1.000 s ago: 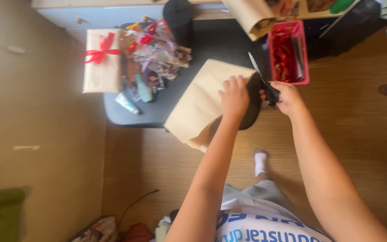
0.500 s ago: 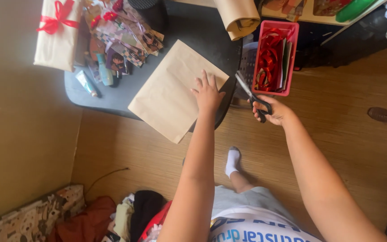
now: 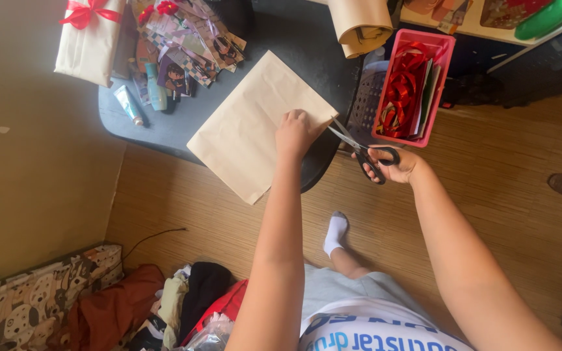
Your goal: The person cuts a sheet of brown paper with scissors, then folds it into a small rectangular packet. They use a tape dispenser to apply tape to the folded paper, securing the packet. The finished packet is placed on the table.
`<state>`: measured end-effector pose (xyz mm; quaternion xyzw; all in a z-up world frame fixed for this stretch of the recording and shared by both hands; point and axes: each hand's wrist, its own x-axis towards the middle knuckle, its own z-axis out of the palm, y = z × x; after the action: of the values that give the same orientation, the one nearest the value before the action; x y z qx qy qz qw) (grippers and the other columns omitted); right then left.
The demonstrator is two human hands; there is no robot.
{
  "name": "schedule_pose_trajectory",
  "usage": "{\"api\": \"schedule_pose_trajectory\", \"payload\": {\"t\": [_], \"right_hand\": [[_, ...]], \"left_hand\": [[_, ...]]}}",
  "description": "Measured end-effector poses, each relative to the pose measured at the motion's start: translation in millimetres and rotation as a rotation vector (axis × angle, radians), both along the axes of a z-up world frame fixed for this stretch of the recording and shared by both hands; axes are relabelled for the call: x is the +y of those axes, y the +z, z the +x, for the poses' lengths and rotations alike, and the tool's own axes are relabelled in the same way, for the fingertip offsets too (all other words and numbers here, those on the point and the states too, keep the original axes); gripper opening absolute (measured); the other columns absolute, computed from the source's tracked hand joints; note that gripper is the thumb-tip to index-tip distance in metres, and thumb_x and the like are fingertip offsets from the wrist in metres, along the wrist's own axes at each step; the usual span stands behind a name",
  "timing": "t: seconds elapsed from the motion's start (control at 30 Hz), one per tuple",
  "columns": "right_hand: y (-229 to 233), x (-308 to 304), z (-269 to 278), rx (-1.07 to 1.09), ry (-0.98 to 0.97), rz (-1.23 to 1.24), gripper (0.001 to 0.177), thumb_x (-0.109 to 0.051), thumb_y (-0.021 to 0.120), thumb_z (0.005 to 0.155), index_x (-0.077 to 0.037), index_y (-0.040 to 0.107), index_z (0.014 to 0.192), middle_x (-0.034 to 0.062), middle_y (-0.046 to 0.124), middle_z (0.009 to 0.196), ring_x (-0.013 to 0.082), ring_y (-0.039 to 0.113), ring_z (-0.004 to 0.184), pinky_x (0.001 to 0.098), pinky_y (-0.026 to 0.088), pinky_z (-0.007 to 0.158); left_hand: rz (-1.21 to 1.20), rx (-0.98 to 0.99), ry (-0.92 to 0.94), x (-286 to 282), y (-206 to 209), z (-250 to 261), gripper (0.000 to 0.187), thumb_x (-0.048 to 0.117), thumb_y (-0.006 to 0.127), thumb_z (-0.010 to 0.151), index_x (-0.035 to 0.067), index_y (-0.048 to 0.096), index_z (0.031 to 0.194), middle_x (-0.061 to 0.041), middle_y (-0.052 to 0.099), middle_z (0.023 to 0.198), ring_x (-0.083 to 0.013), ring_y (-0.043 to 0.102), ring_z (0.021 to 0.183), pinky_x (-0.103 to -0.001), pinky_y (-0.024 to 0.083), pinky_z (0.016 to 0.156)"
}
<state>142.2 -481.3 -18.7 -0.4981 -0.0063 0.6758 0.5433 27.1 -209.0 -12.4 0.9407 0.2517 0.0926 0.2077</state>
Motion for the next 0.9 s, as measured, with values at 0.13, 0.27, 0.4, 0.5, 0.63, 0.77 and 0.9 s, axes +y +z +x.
{"api": "schedule_pose_trajectory", "payload": {"t": [0.13,0.27,0.4,0.5,0.63,0.77,0.9], "right_hand": [[-3,9,-1,0.036,-0.040,0.067,0.090,-0.063,0.084,0.067,-0.005,0.062,0.133,0.0024,0.062,0.082,0.0154,0.060,0.074,0.0312,0.049,0.063],[-8,25,1,0.092,-0.100,0.134,0.093,-0.063,0.085,0.068,-0.006,0.062,0.137,0.0018,0.062,0.086,0.0165,0.060,0.080,0.0328,0.049,0.070],[-14,41,-5,0.213,-0.091,0.191,0.097,-0.068,0.083,0.065,-0.007,0.059,0.137,0.0035,0.063,0.087,0.0198,0.060,0.081,0.0351,0.050,0.073],[-20,47,-13,0.282,-0.136,0.272,0.102,-0.072,0.082,0.063,-0.005,0.059,0.136,0.0041,0.063,0.085,0.0211,0.059,0.078,0.0347,0.049,0.071],[-29,47,-25,0.271,-0.228,0.336,0.110,-0.081,0.080,0.058,-0.002,0.061,0.132,0.0029,0.061,0.079,0.0198,0.057,0.069,0.0325,0.046,0.061],[-35,47,-22,0.174,-0.263,0.256,0.114,-0.082,0.079,0.051,0.002,0.062,0.127,-0.0003,0.058,0.070,0.0126,0.055,0.057,0.0257,0.044,0.051],[-32,45,-10,0.080,-0.227,0.247,0.109,-0.074,0.084,0.056,0.007,0.060,0.125,-0.0023,0.055,0.063,0.0049,0.051,0.050,0.0185,0.039,0.041]], "left_hand": [[0.046,-0.022,0.034,-6,1,-9,0.026,0.037,0.066,0.089,0.012,0.070,0.095,-0.004,0.070,0.113,-0.0275,0.063,0.112,-0.041,0.057,0.084],[-0.080,0.028,0.103,-16,9,-14,0.031,0.042,0.062,0.097,0.012,0.065,0.102,-0.006,0.067,0.107,-0.0319,0.063,0.108,-0.050,0.055,0.085],[0.142,0.186,0.100,-23,5,-10,0.031,0.040,0.058,0.098,0.018,0.063,0.120,-0.005,0.061,0.126,-0.0340,0.050,0.129,-0.075,0.030,0.109],[0.158,0.126,0.094,-25,-7,-13,0.046,0.045,0.057,0.094,0.020,0.057,0.133,-0.007,0.044,0.152,-0.0364,0.028,0.150,-0.079,0.011,0.110],[0.058,0.126,0.092,-26,-23,-19,0.063,0.055,0.050,0.099,0.019,0.044,0.149,-0.004,0.027,0.167,-0.0315,0.014,0.158,-0.074,0.001,0.120],[0.103,0.123,0.097,-26,-29,-18,0.070,0.058,0.046,0.100,0.019,0.035,0.158,-0.005,0.024,0.169,-0.0293,0.015,0.158,-0.073,0.000,0.120],[0.095,0.090,0.111,-25,-34,-20,0.072,0.057,0.045,0.101,0.015,0.033,0.159,-0.007,0.024,0.170,-0.0288,0.016,0.158,-0.071,0.001,0.121]]}}
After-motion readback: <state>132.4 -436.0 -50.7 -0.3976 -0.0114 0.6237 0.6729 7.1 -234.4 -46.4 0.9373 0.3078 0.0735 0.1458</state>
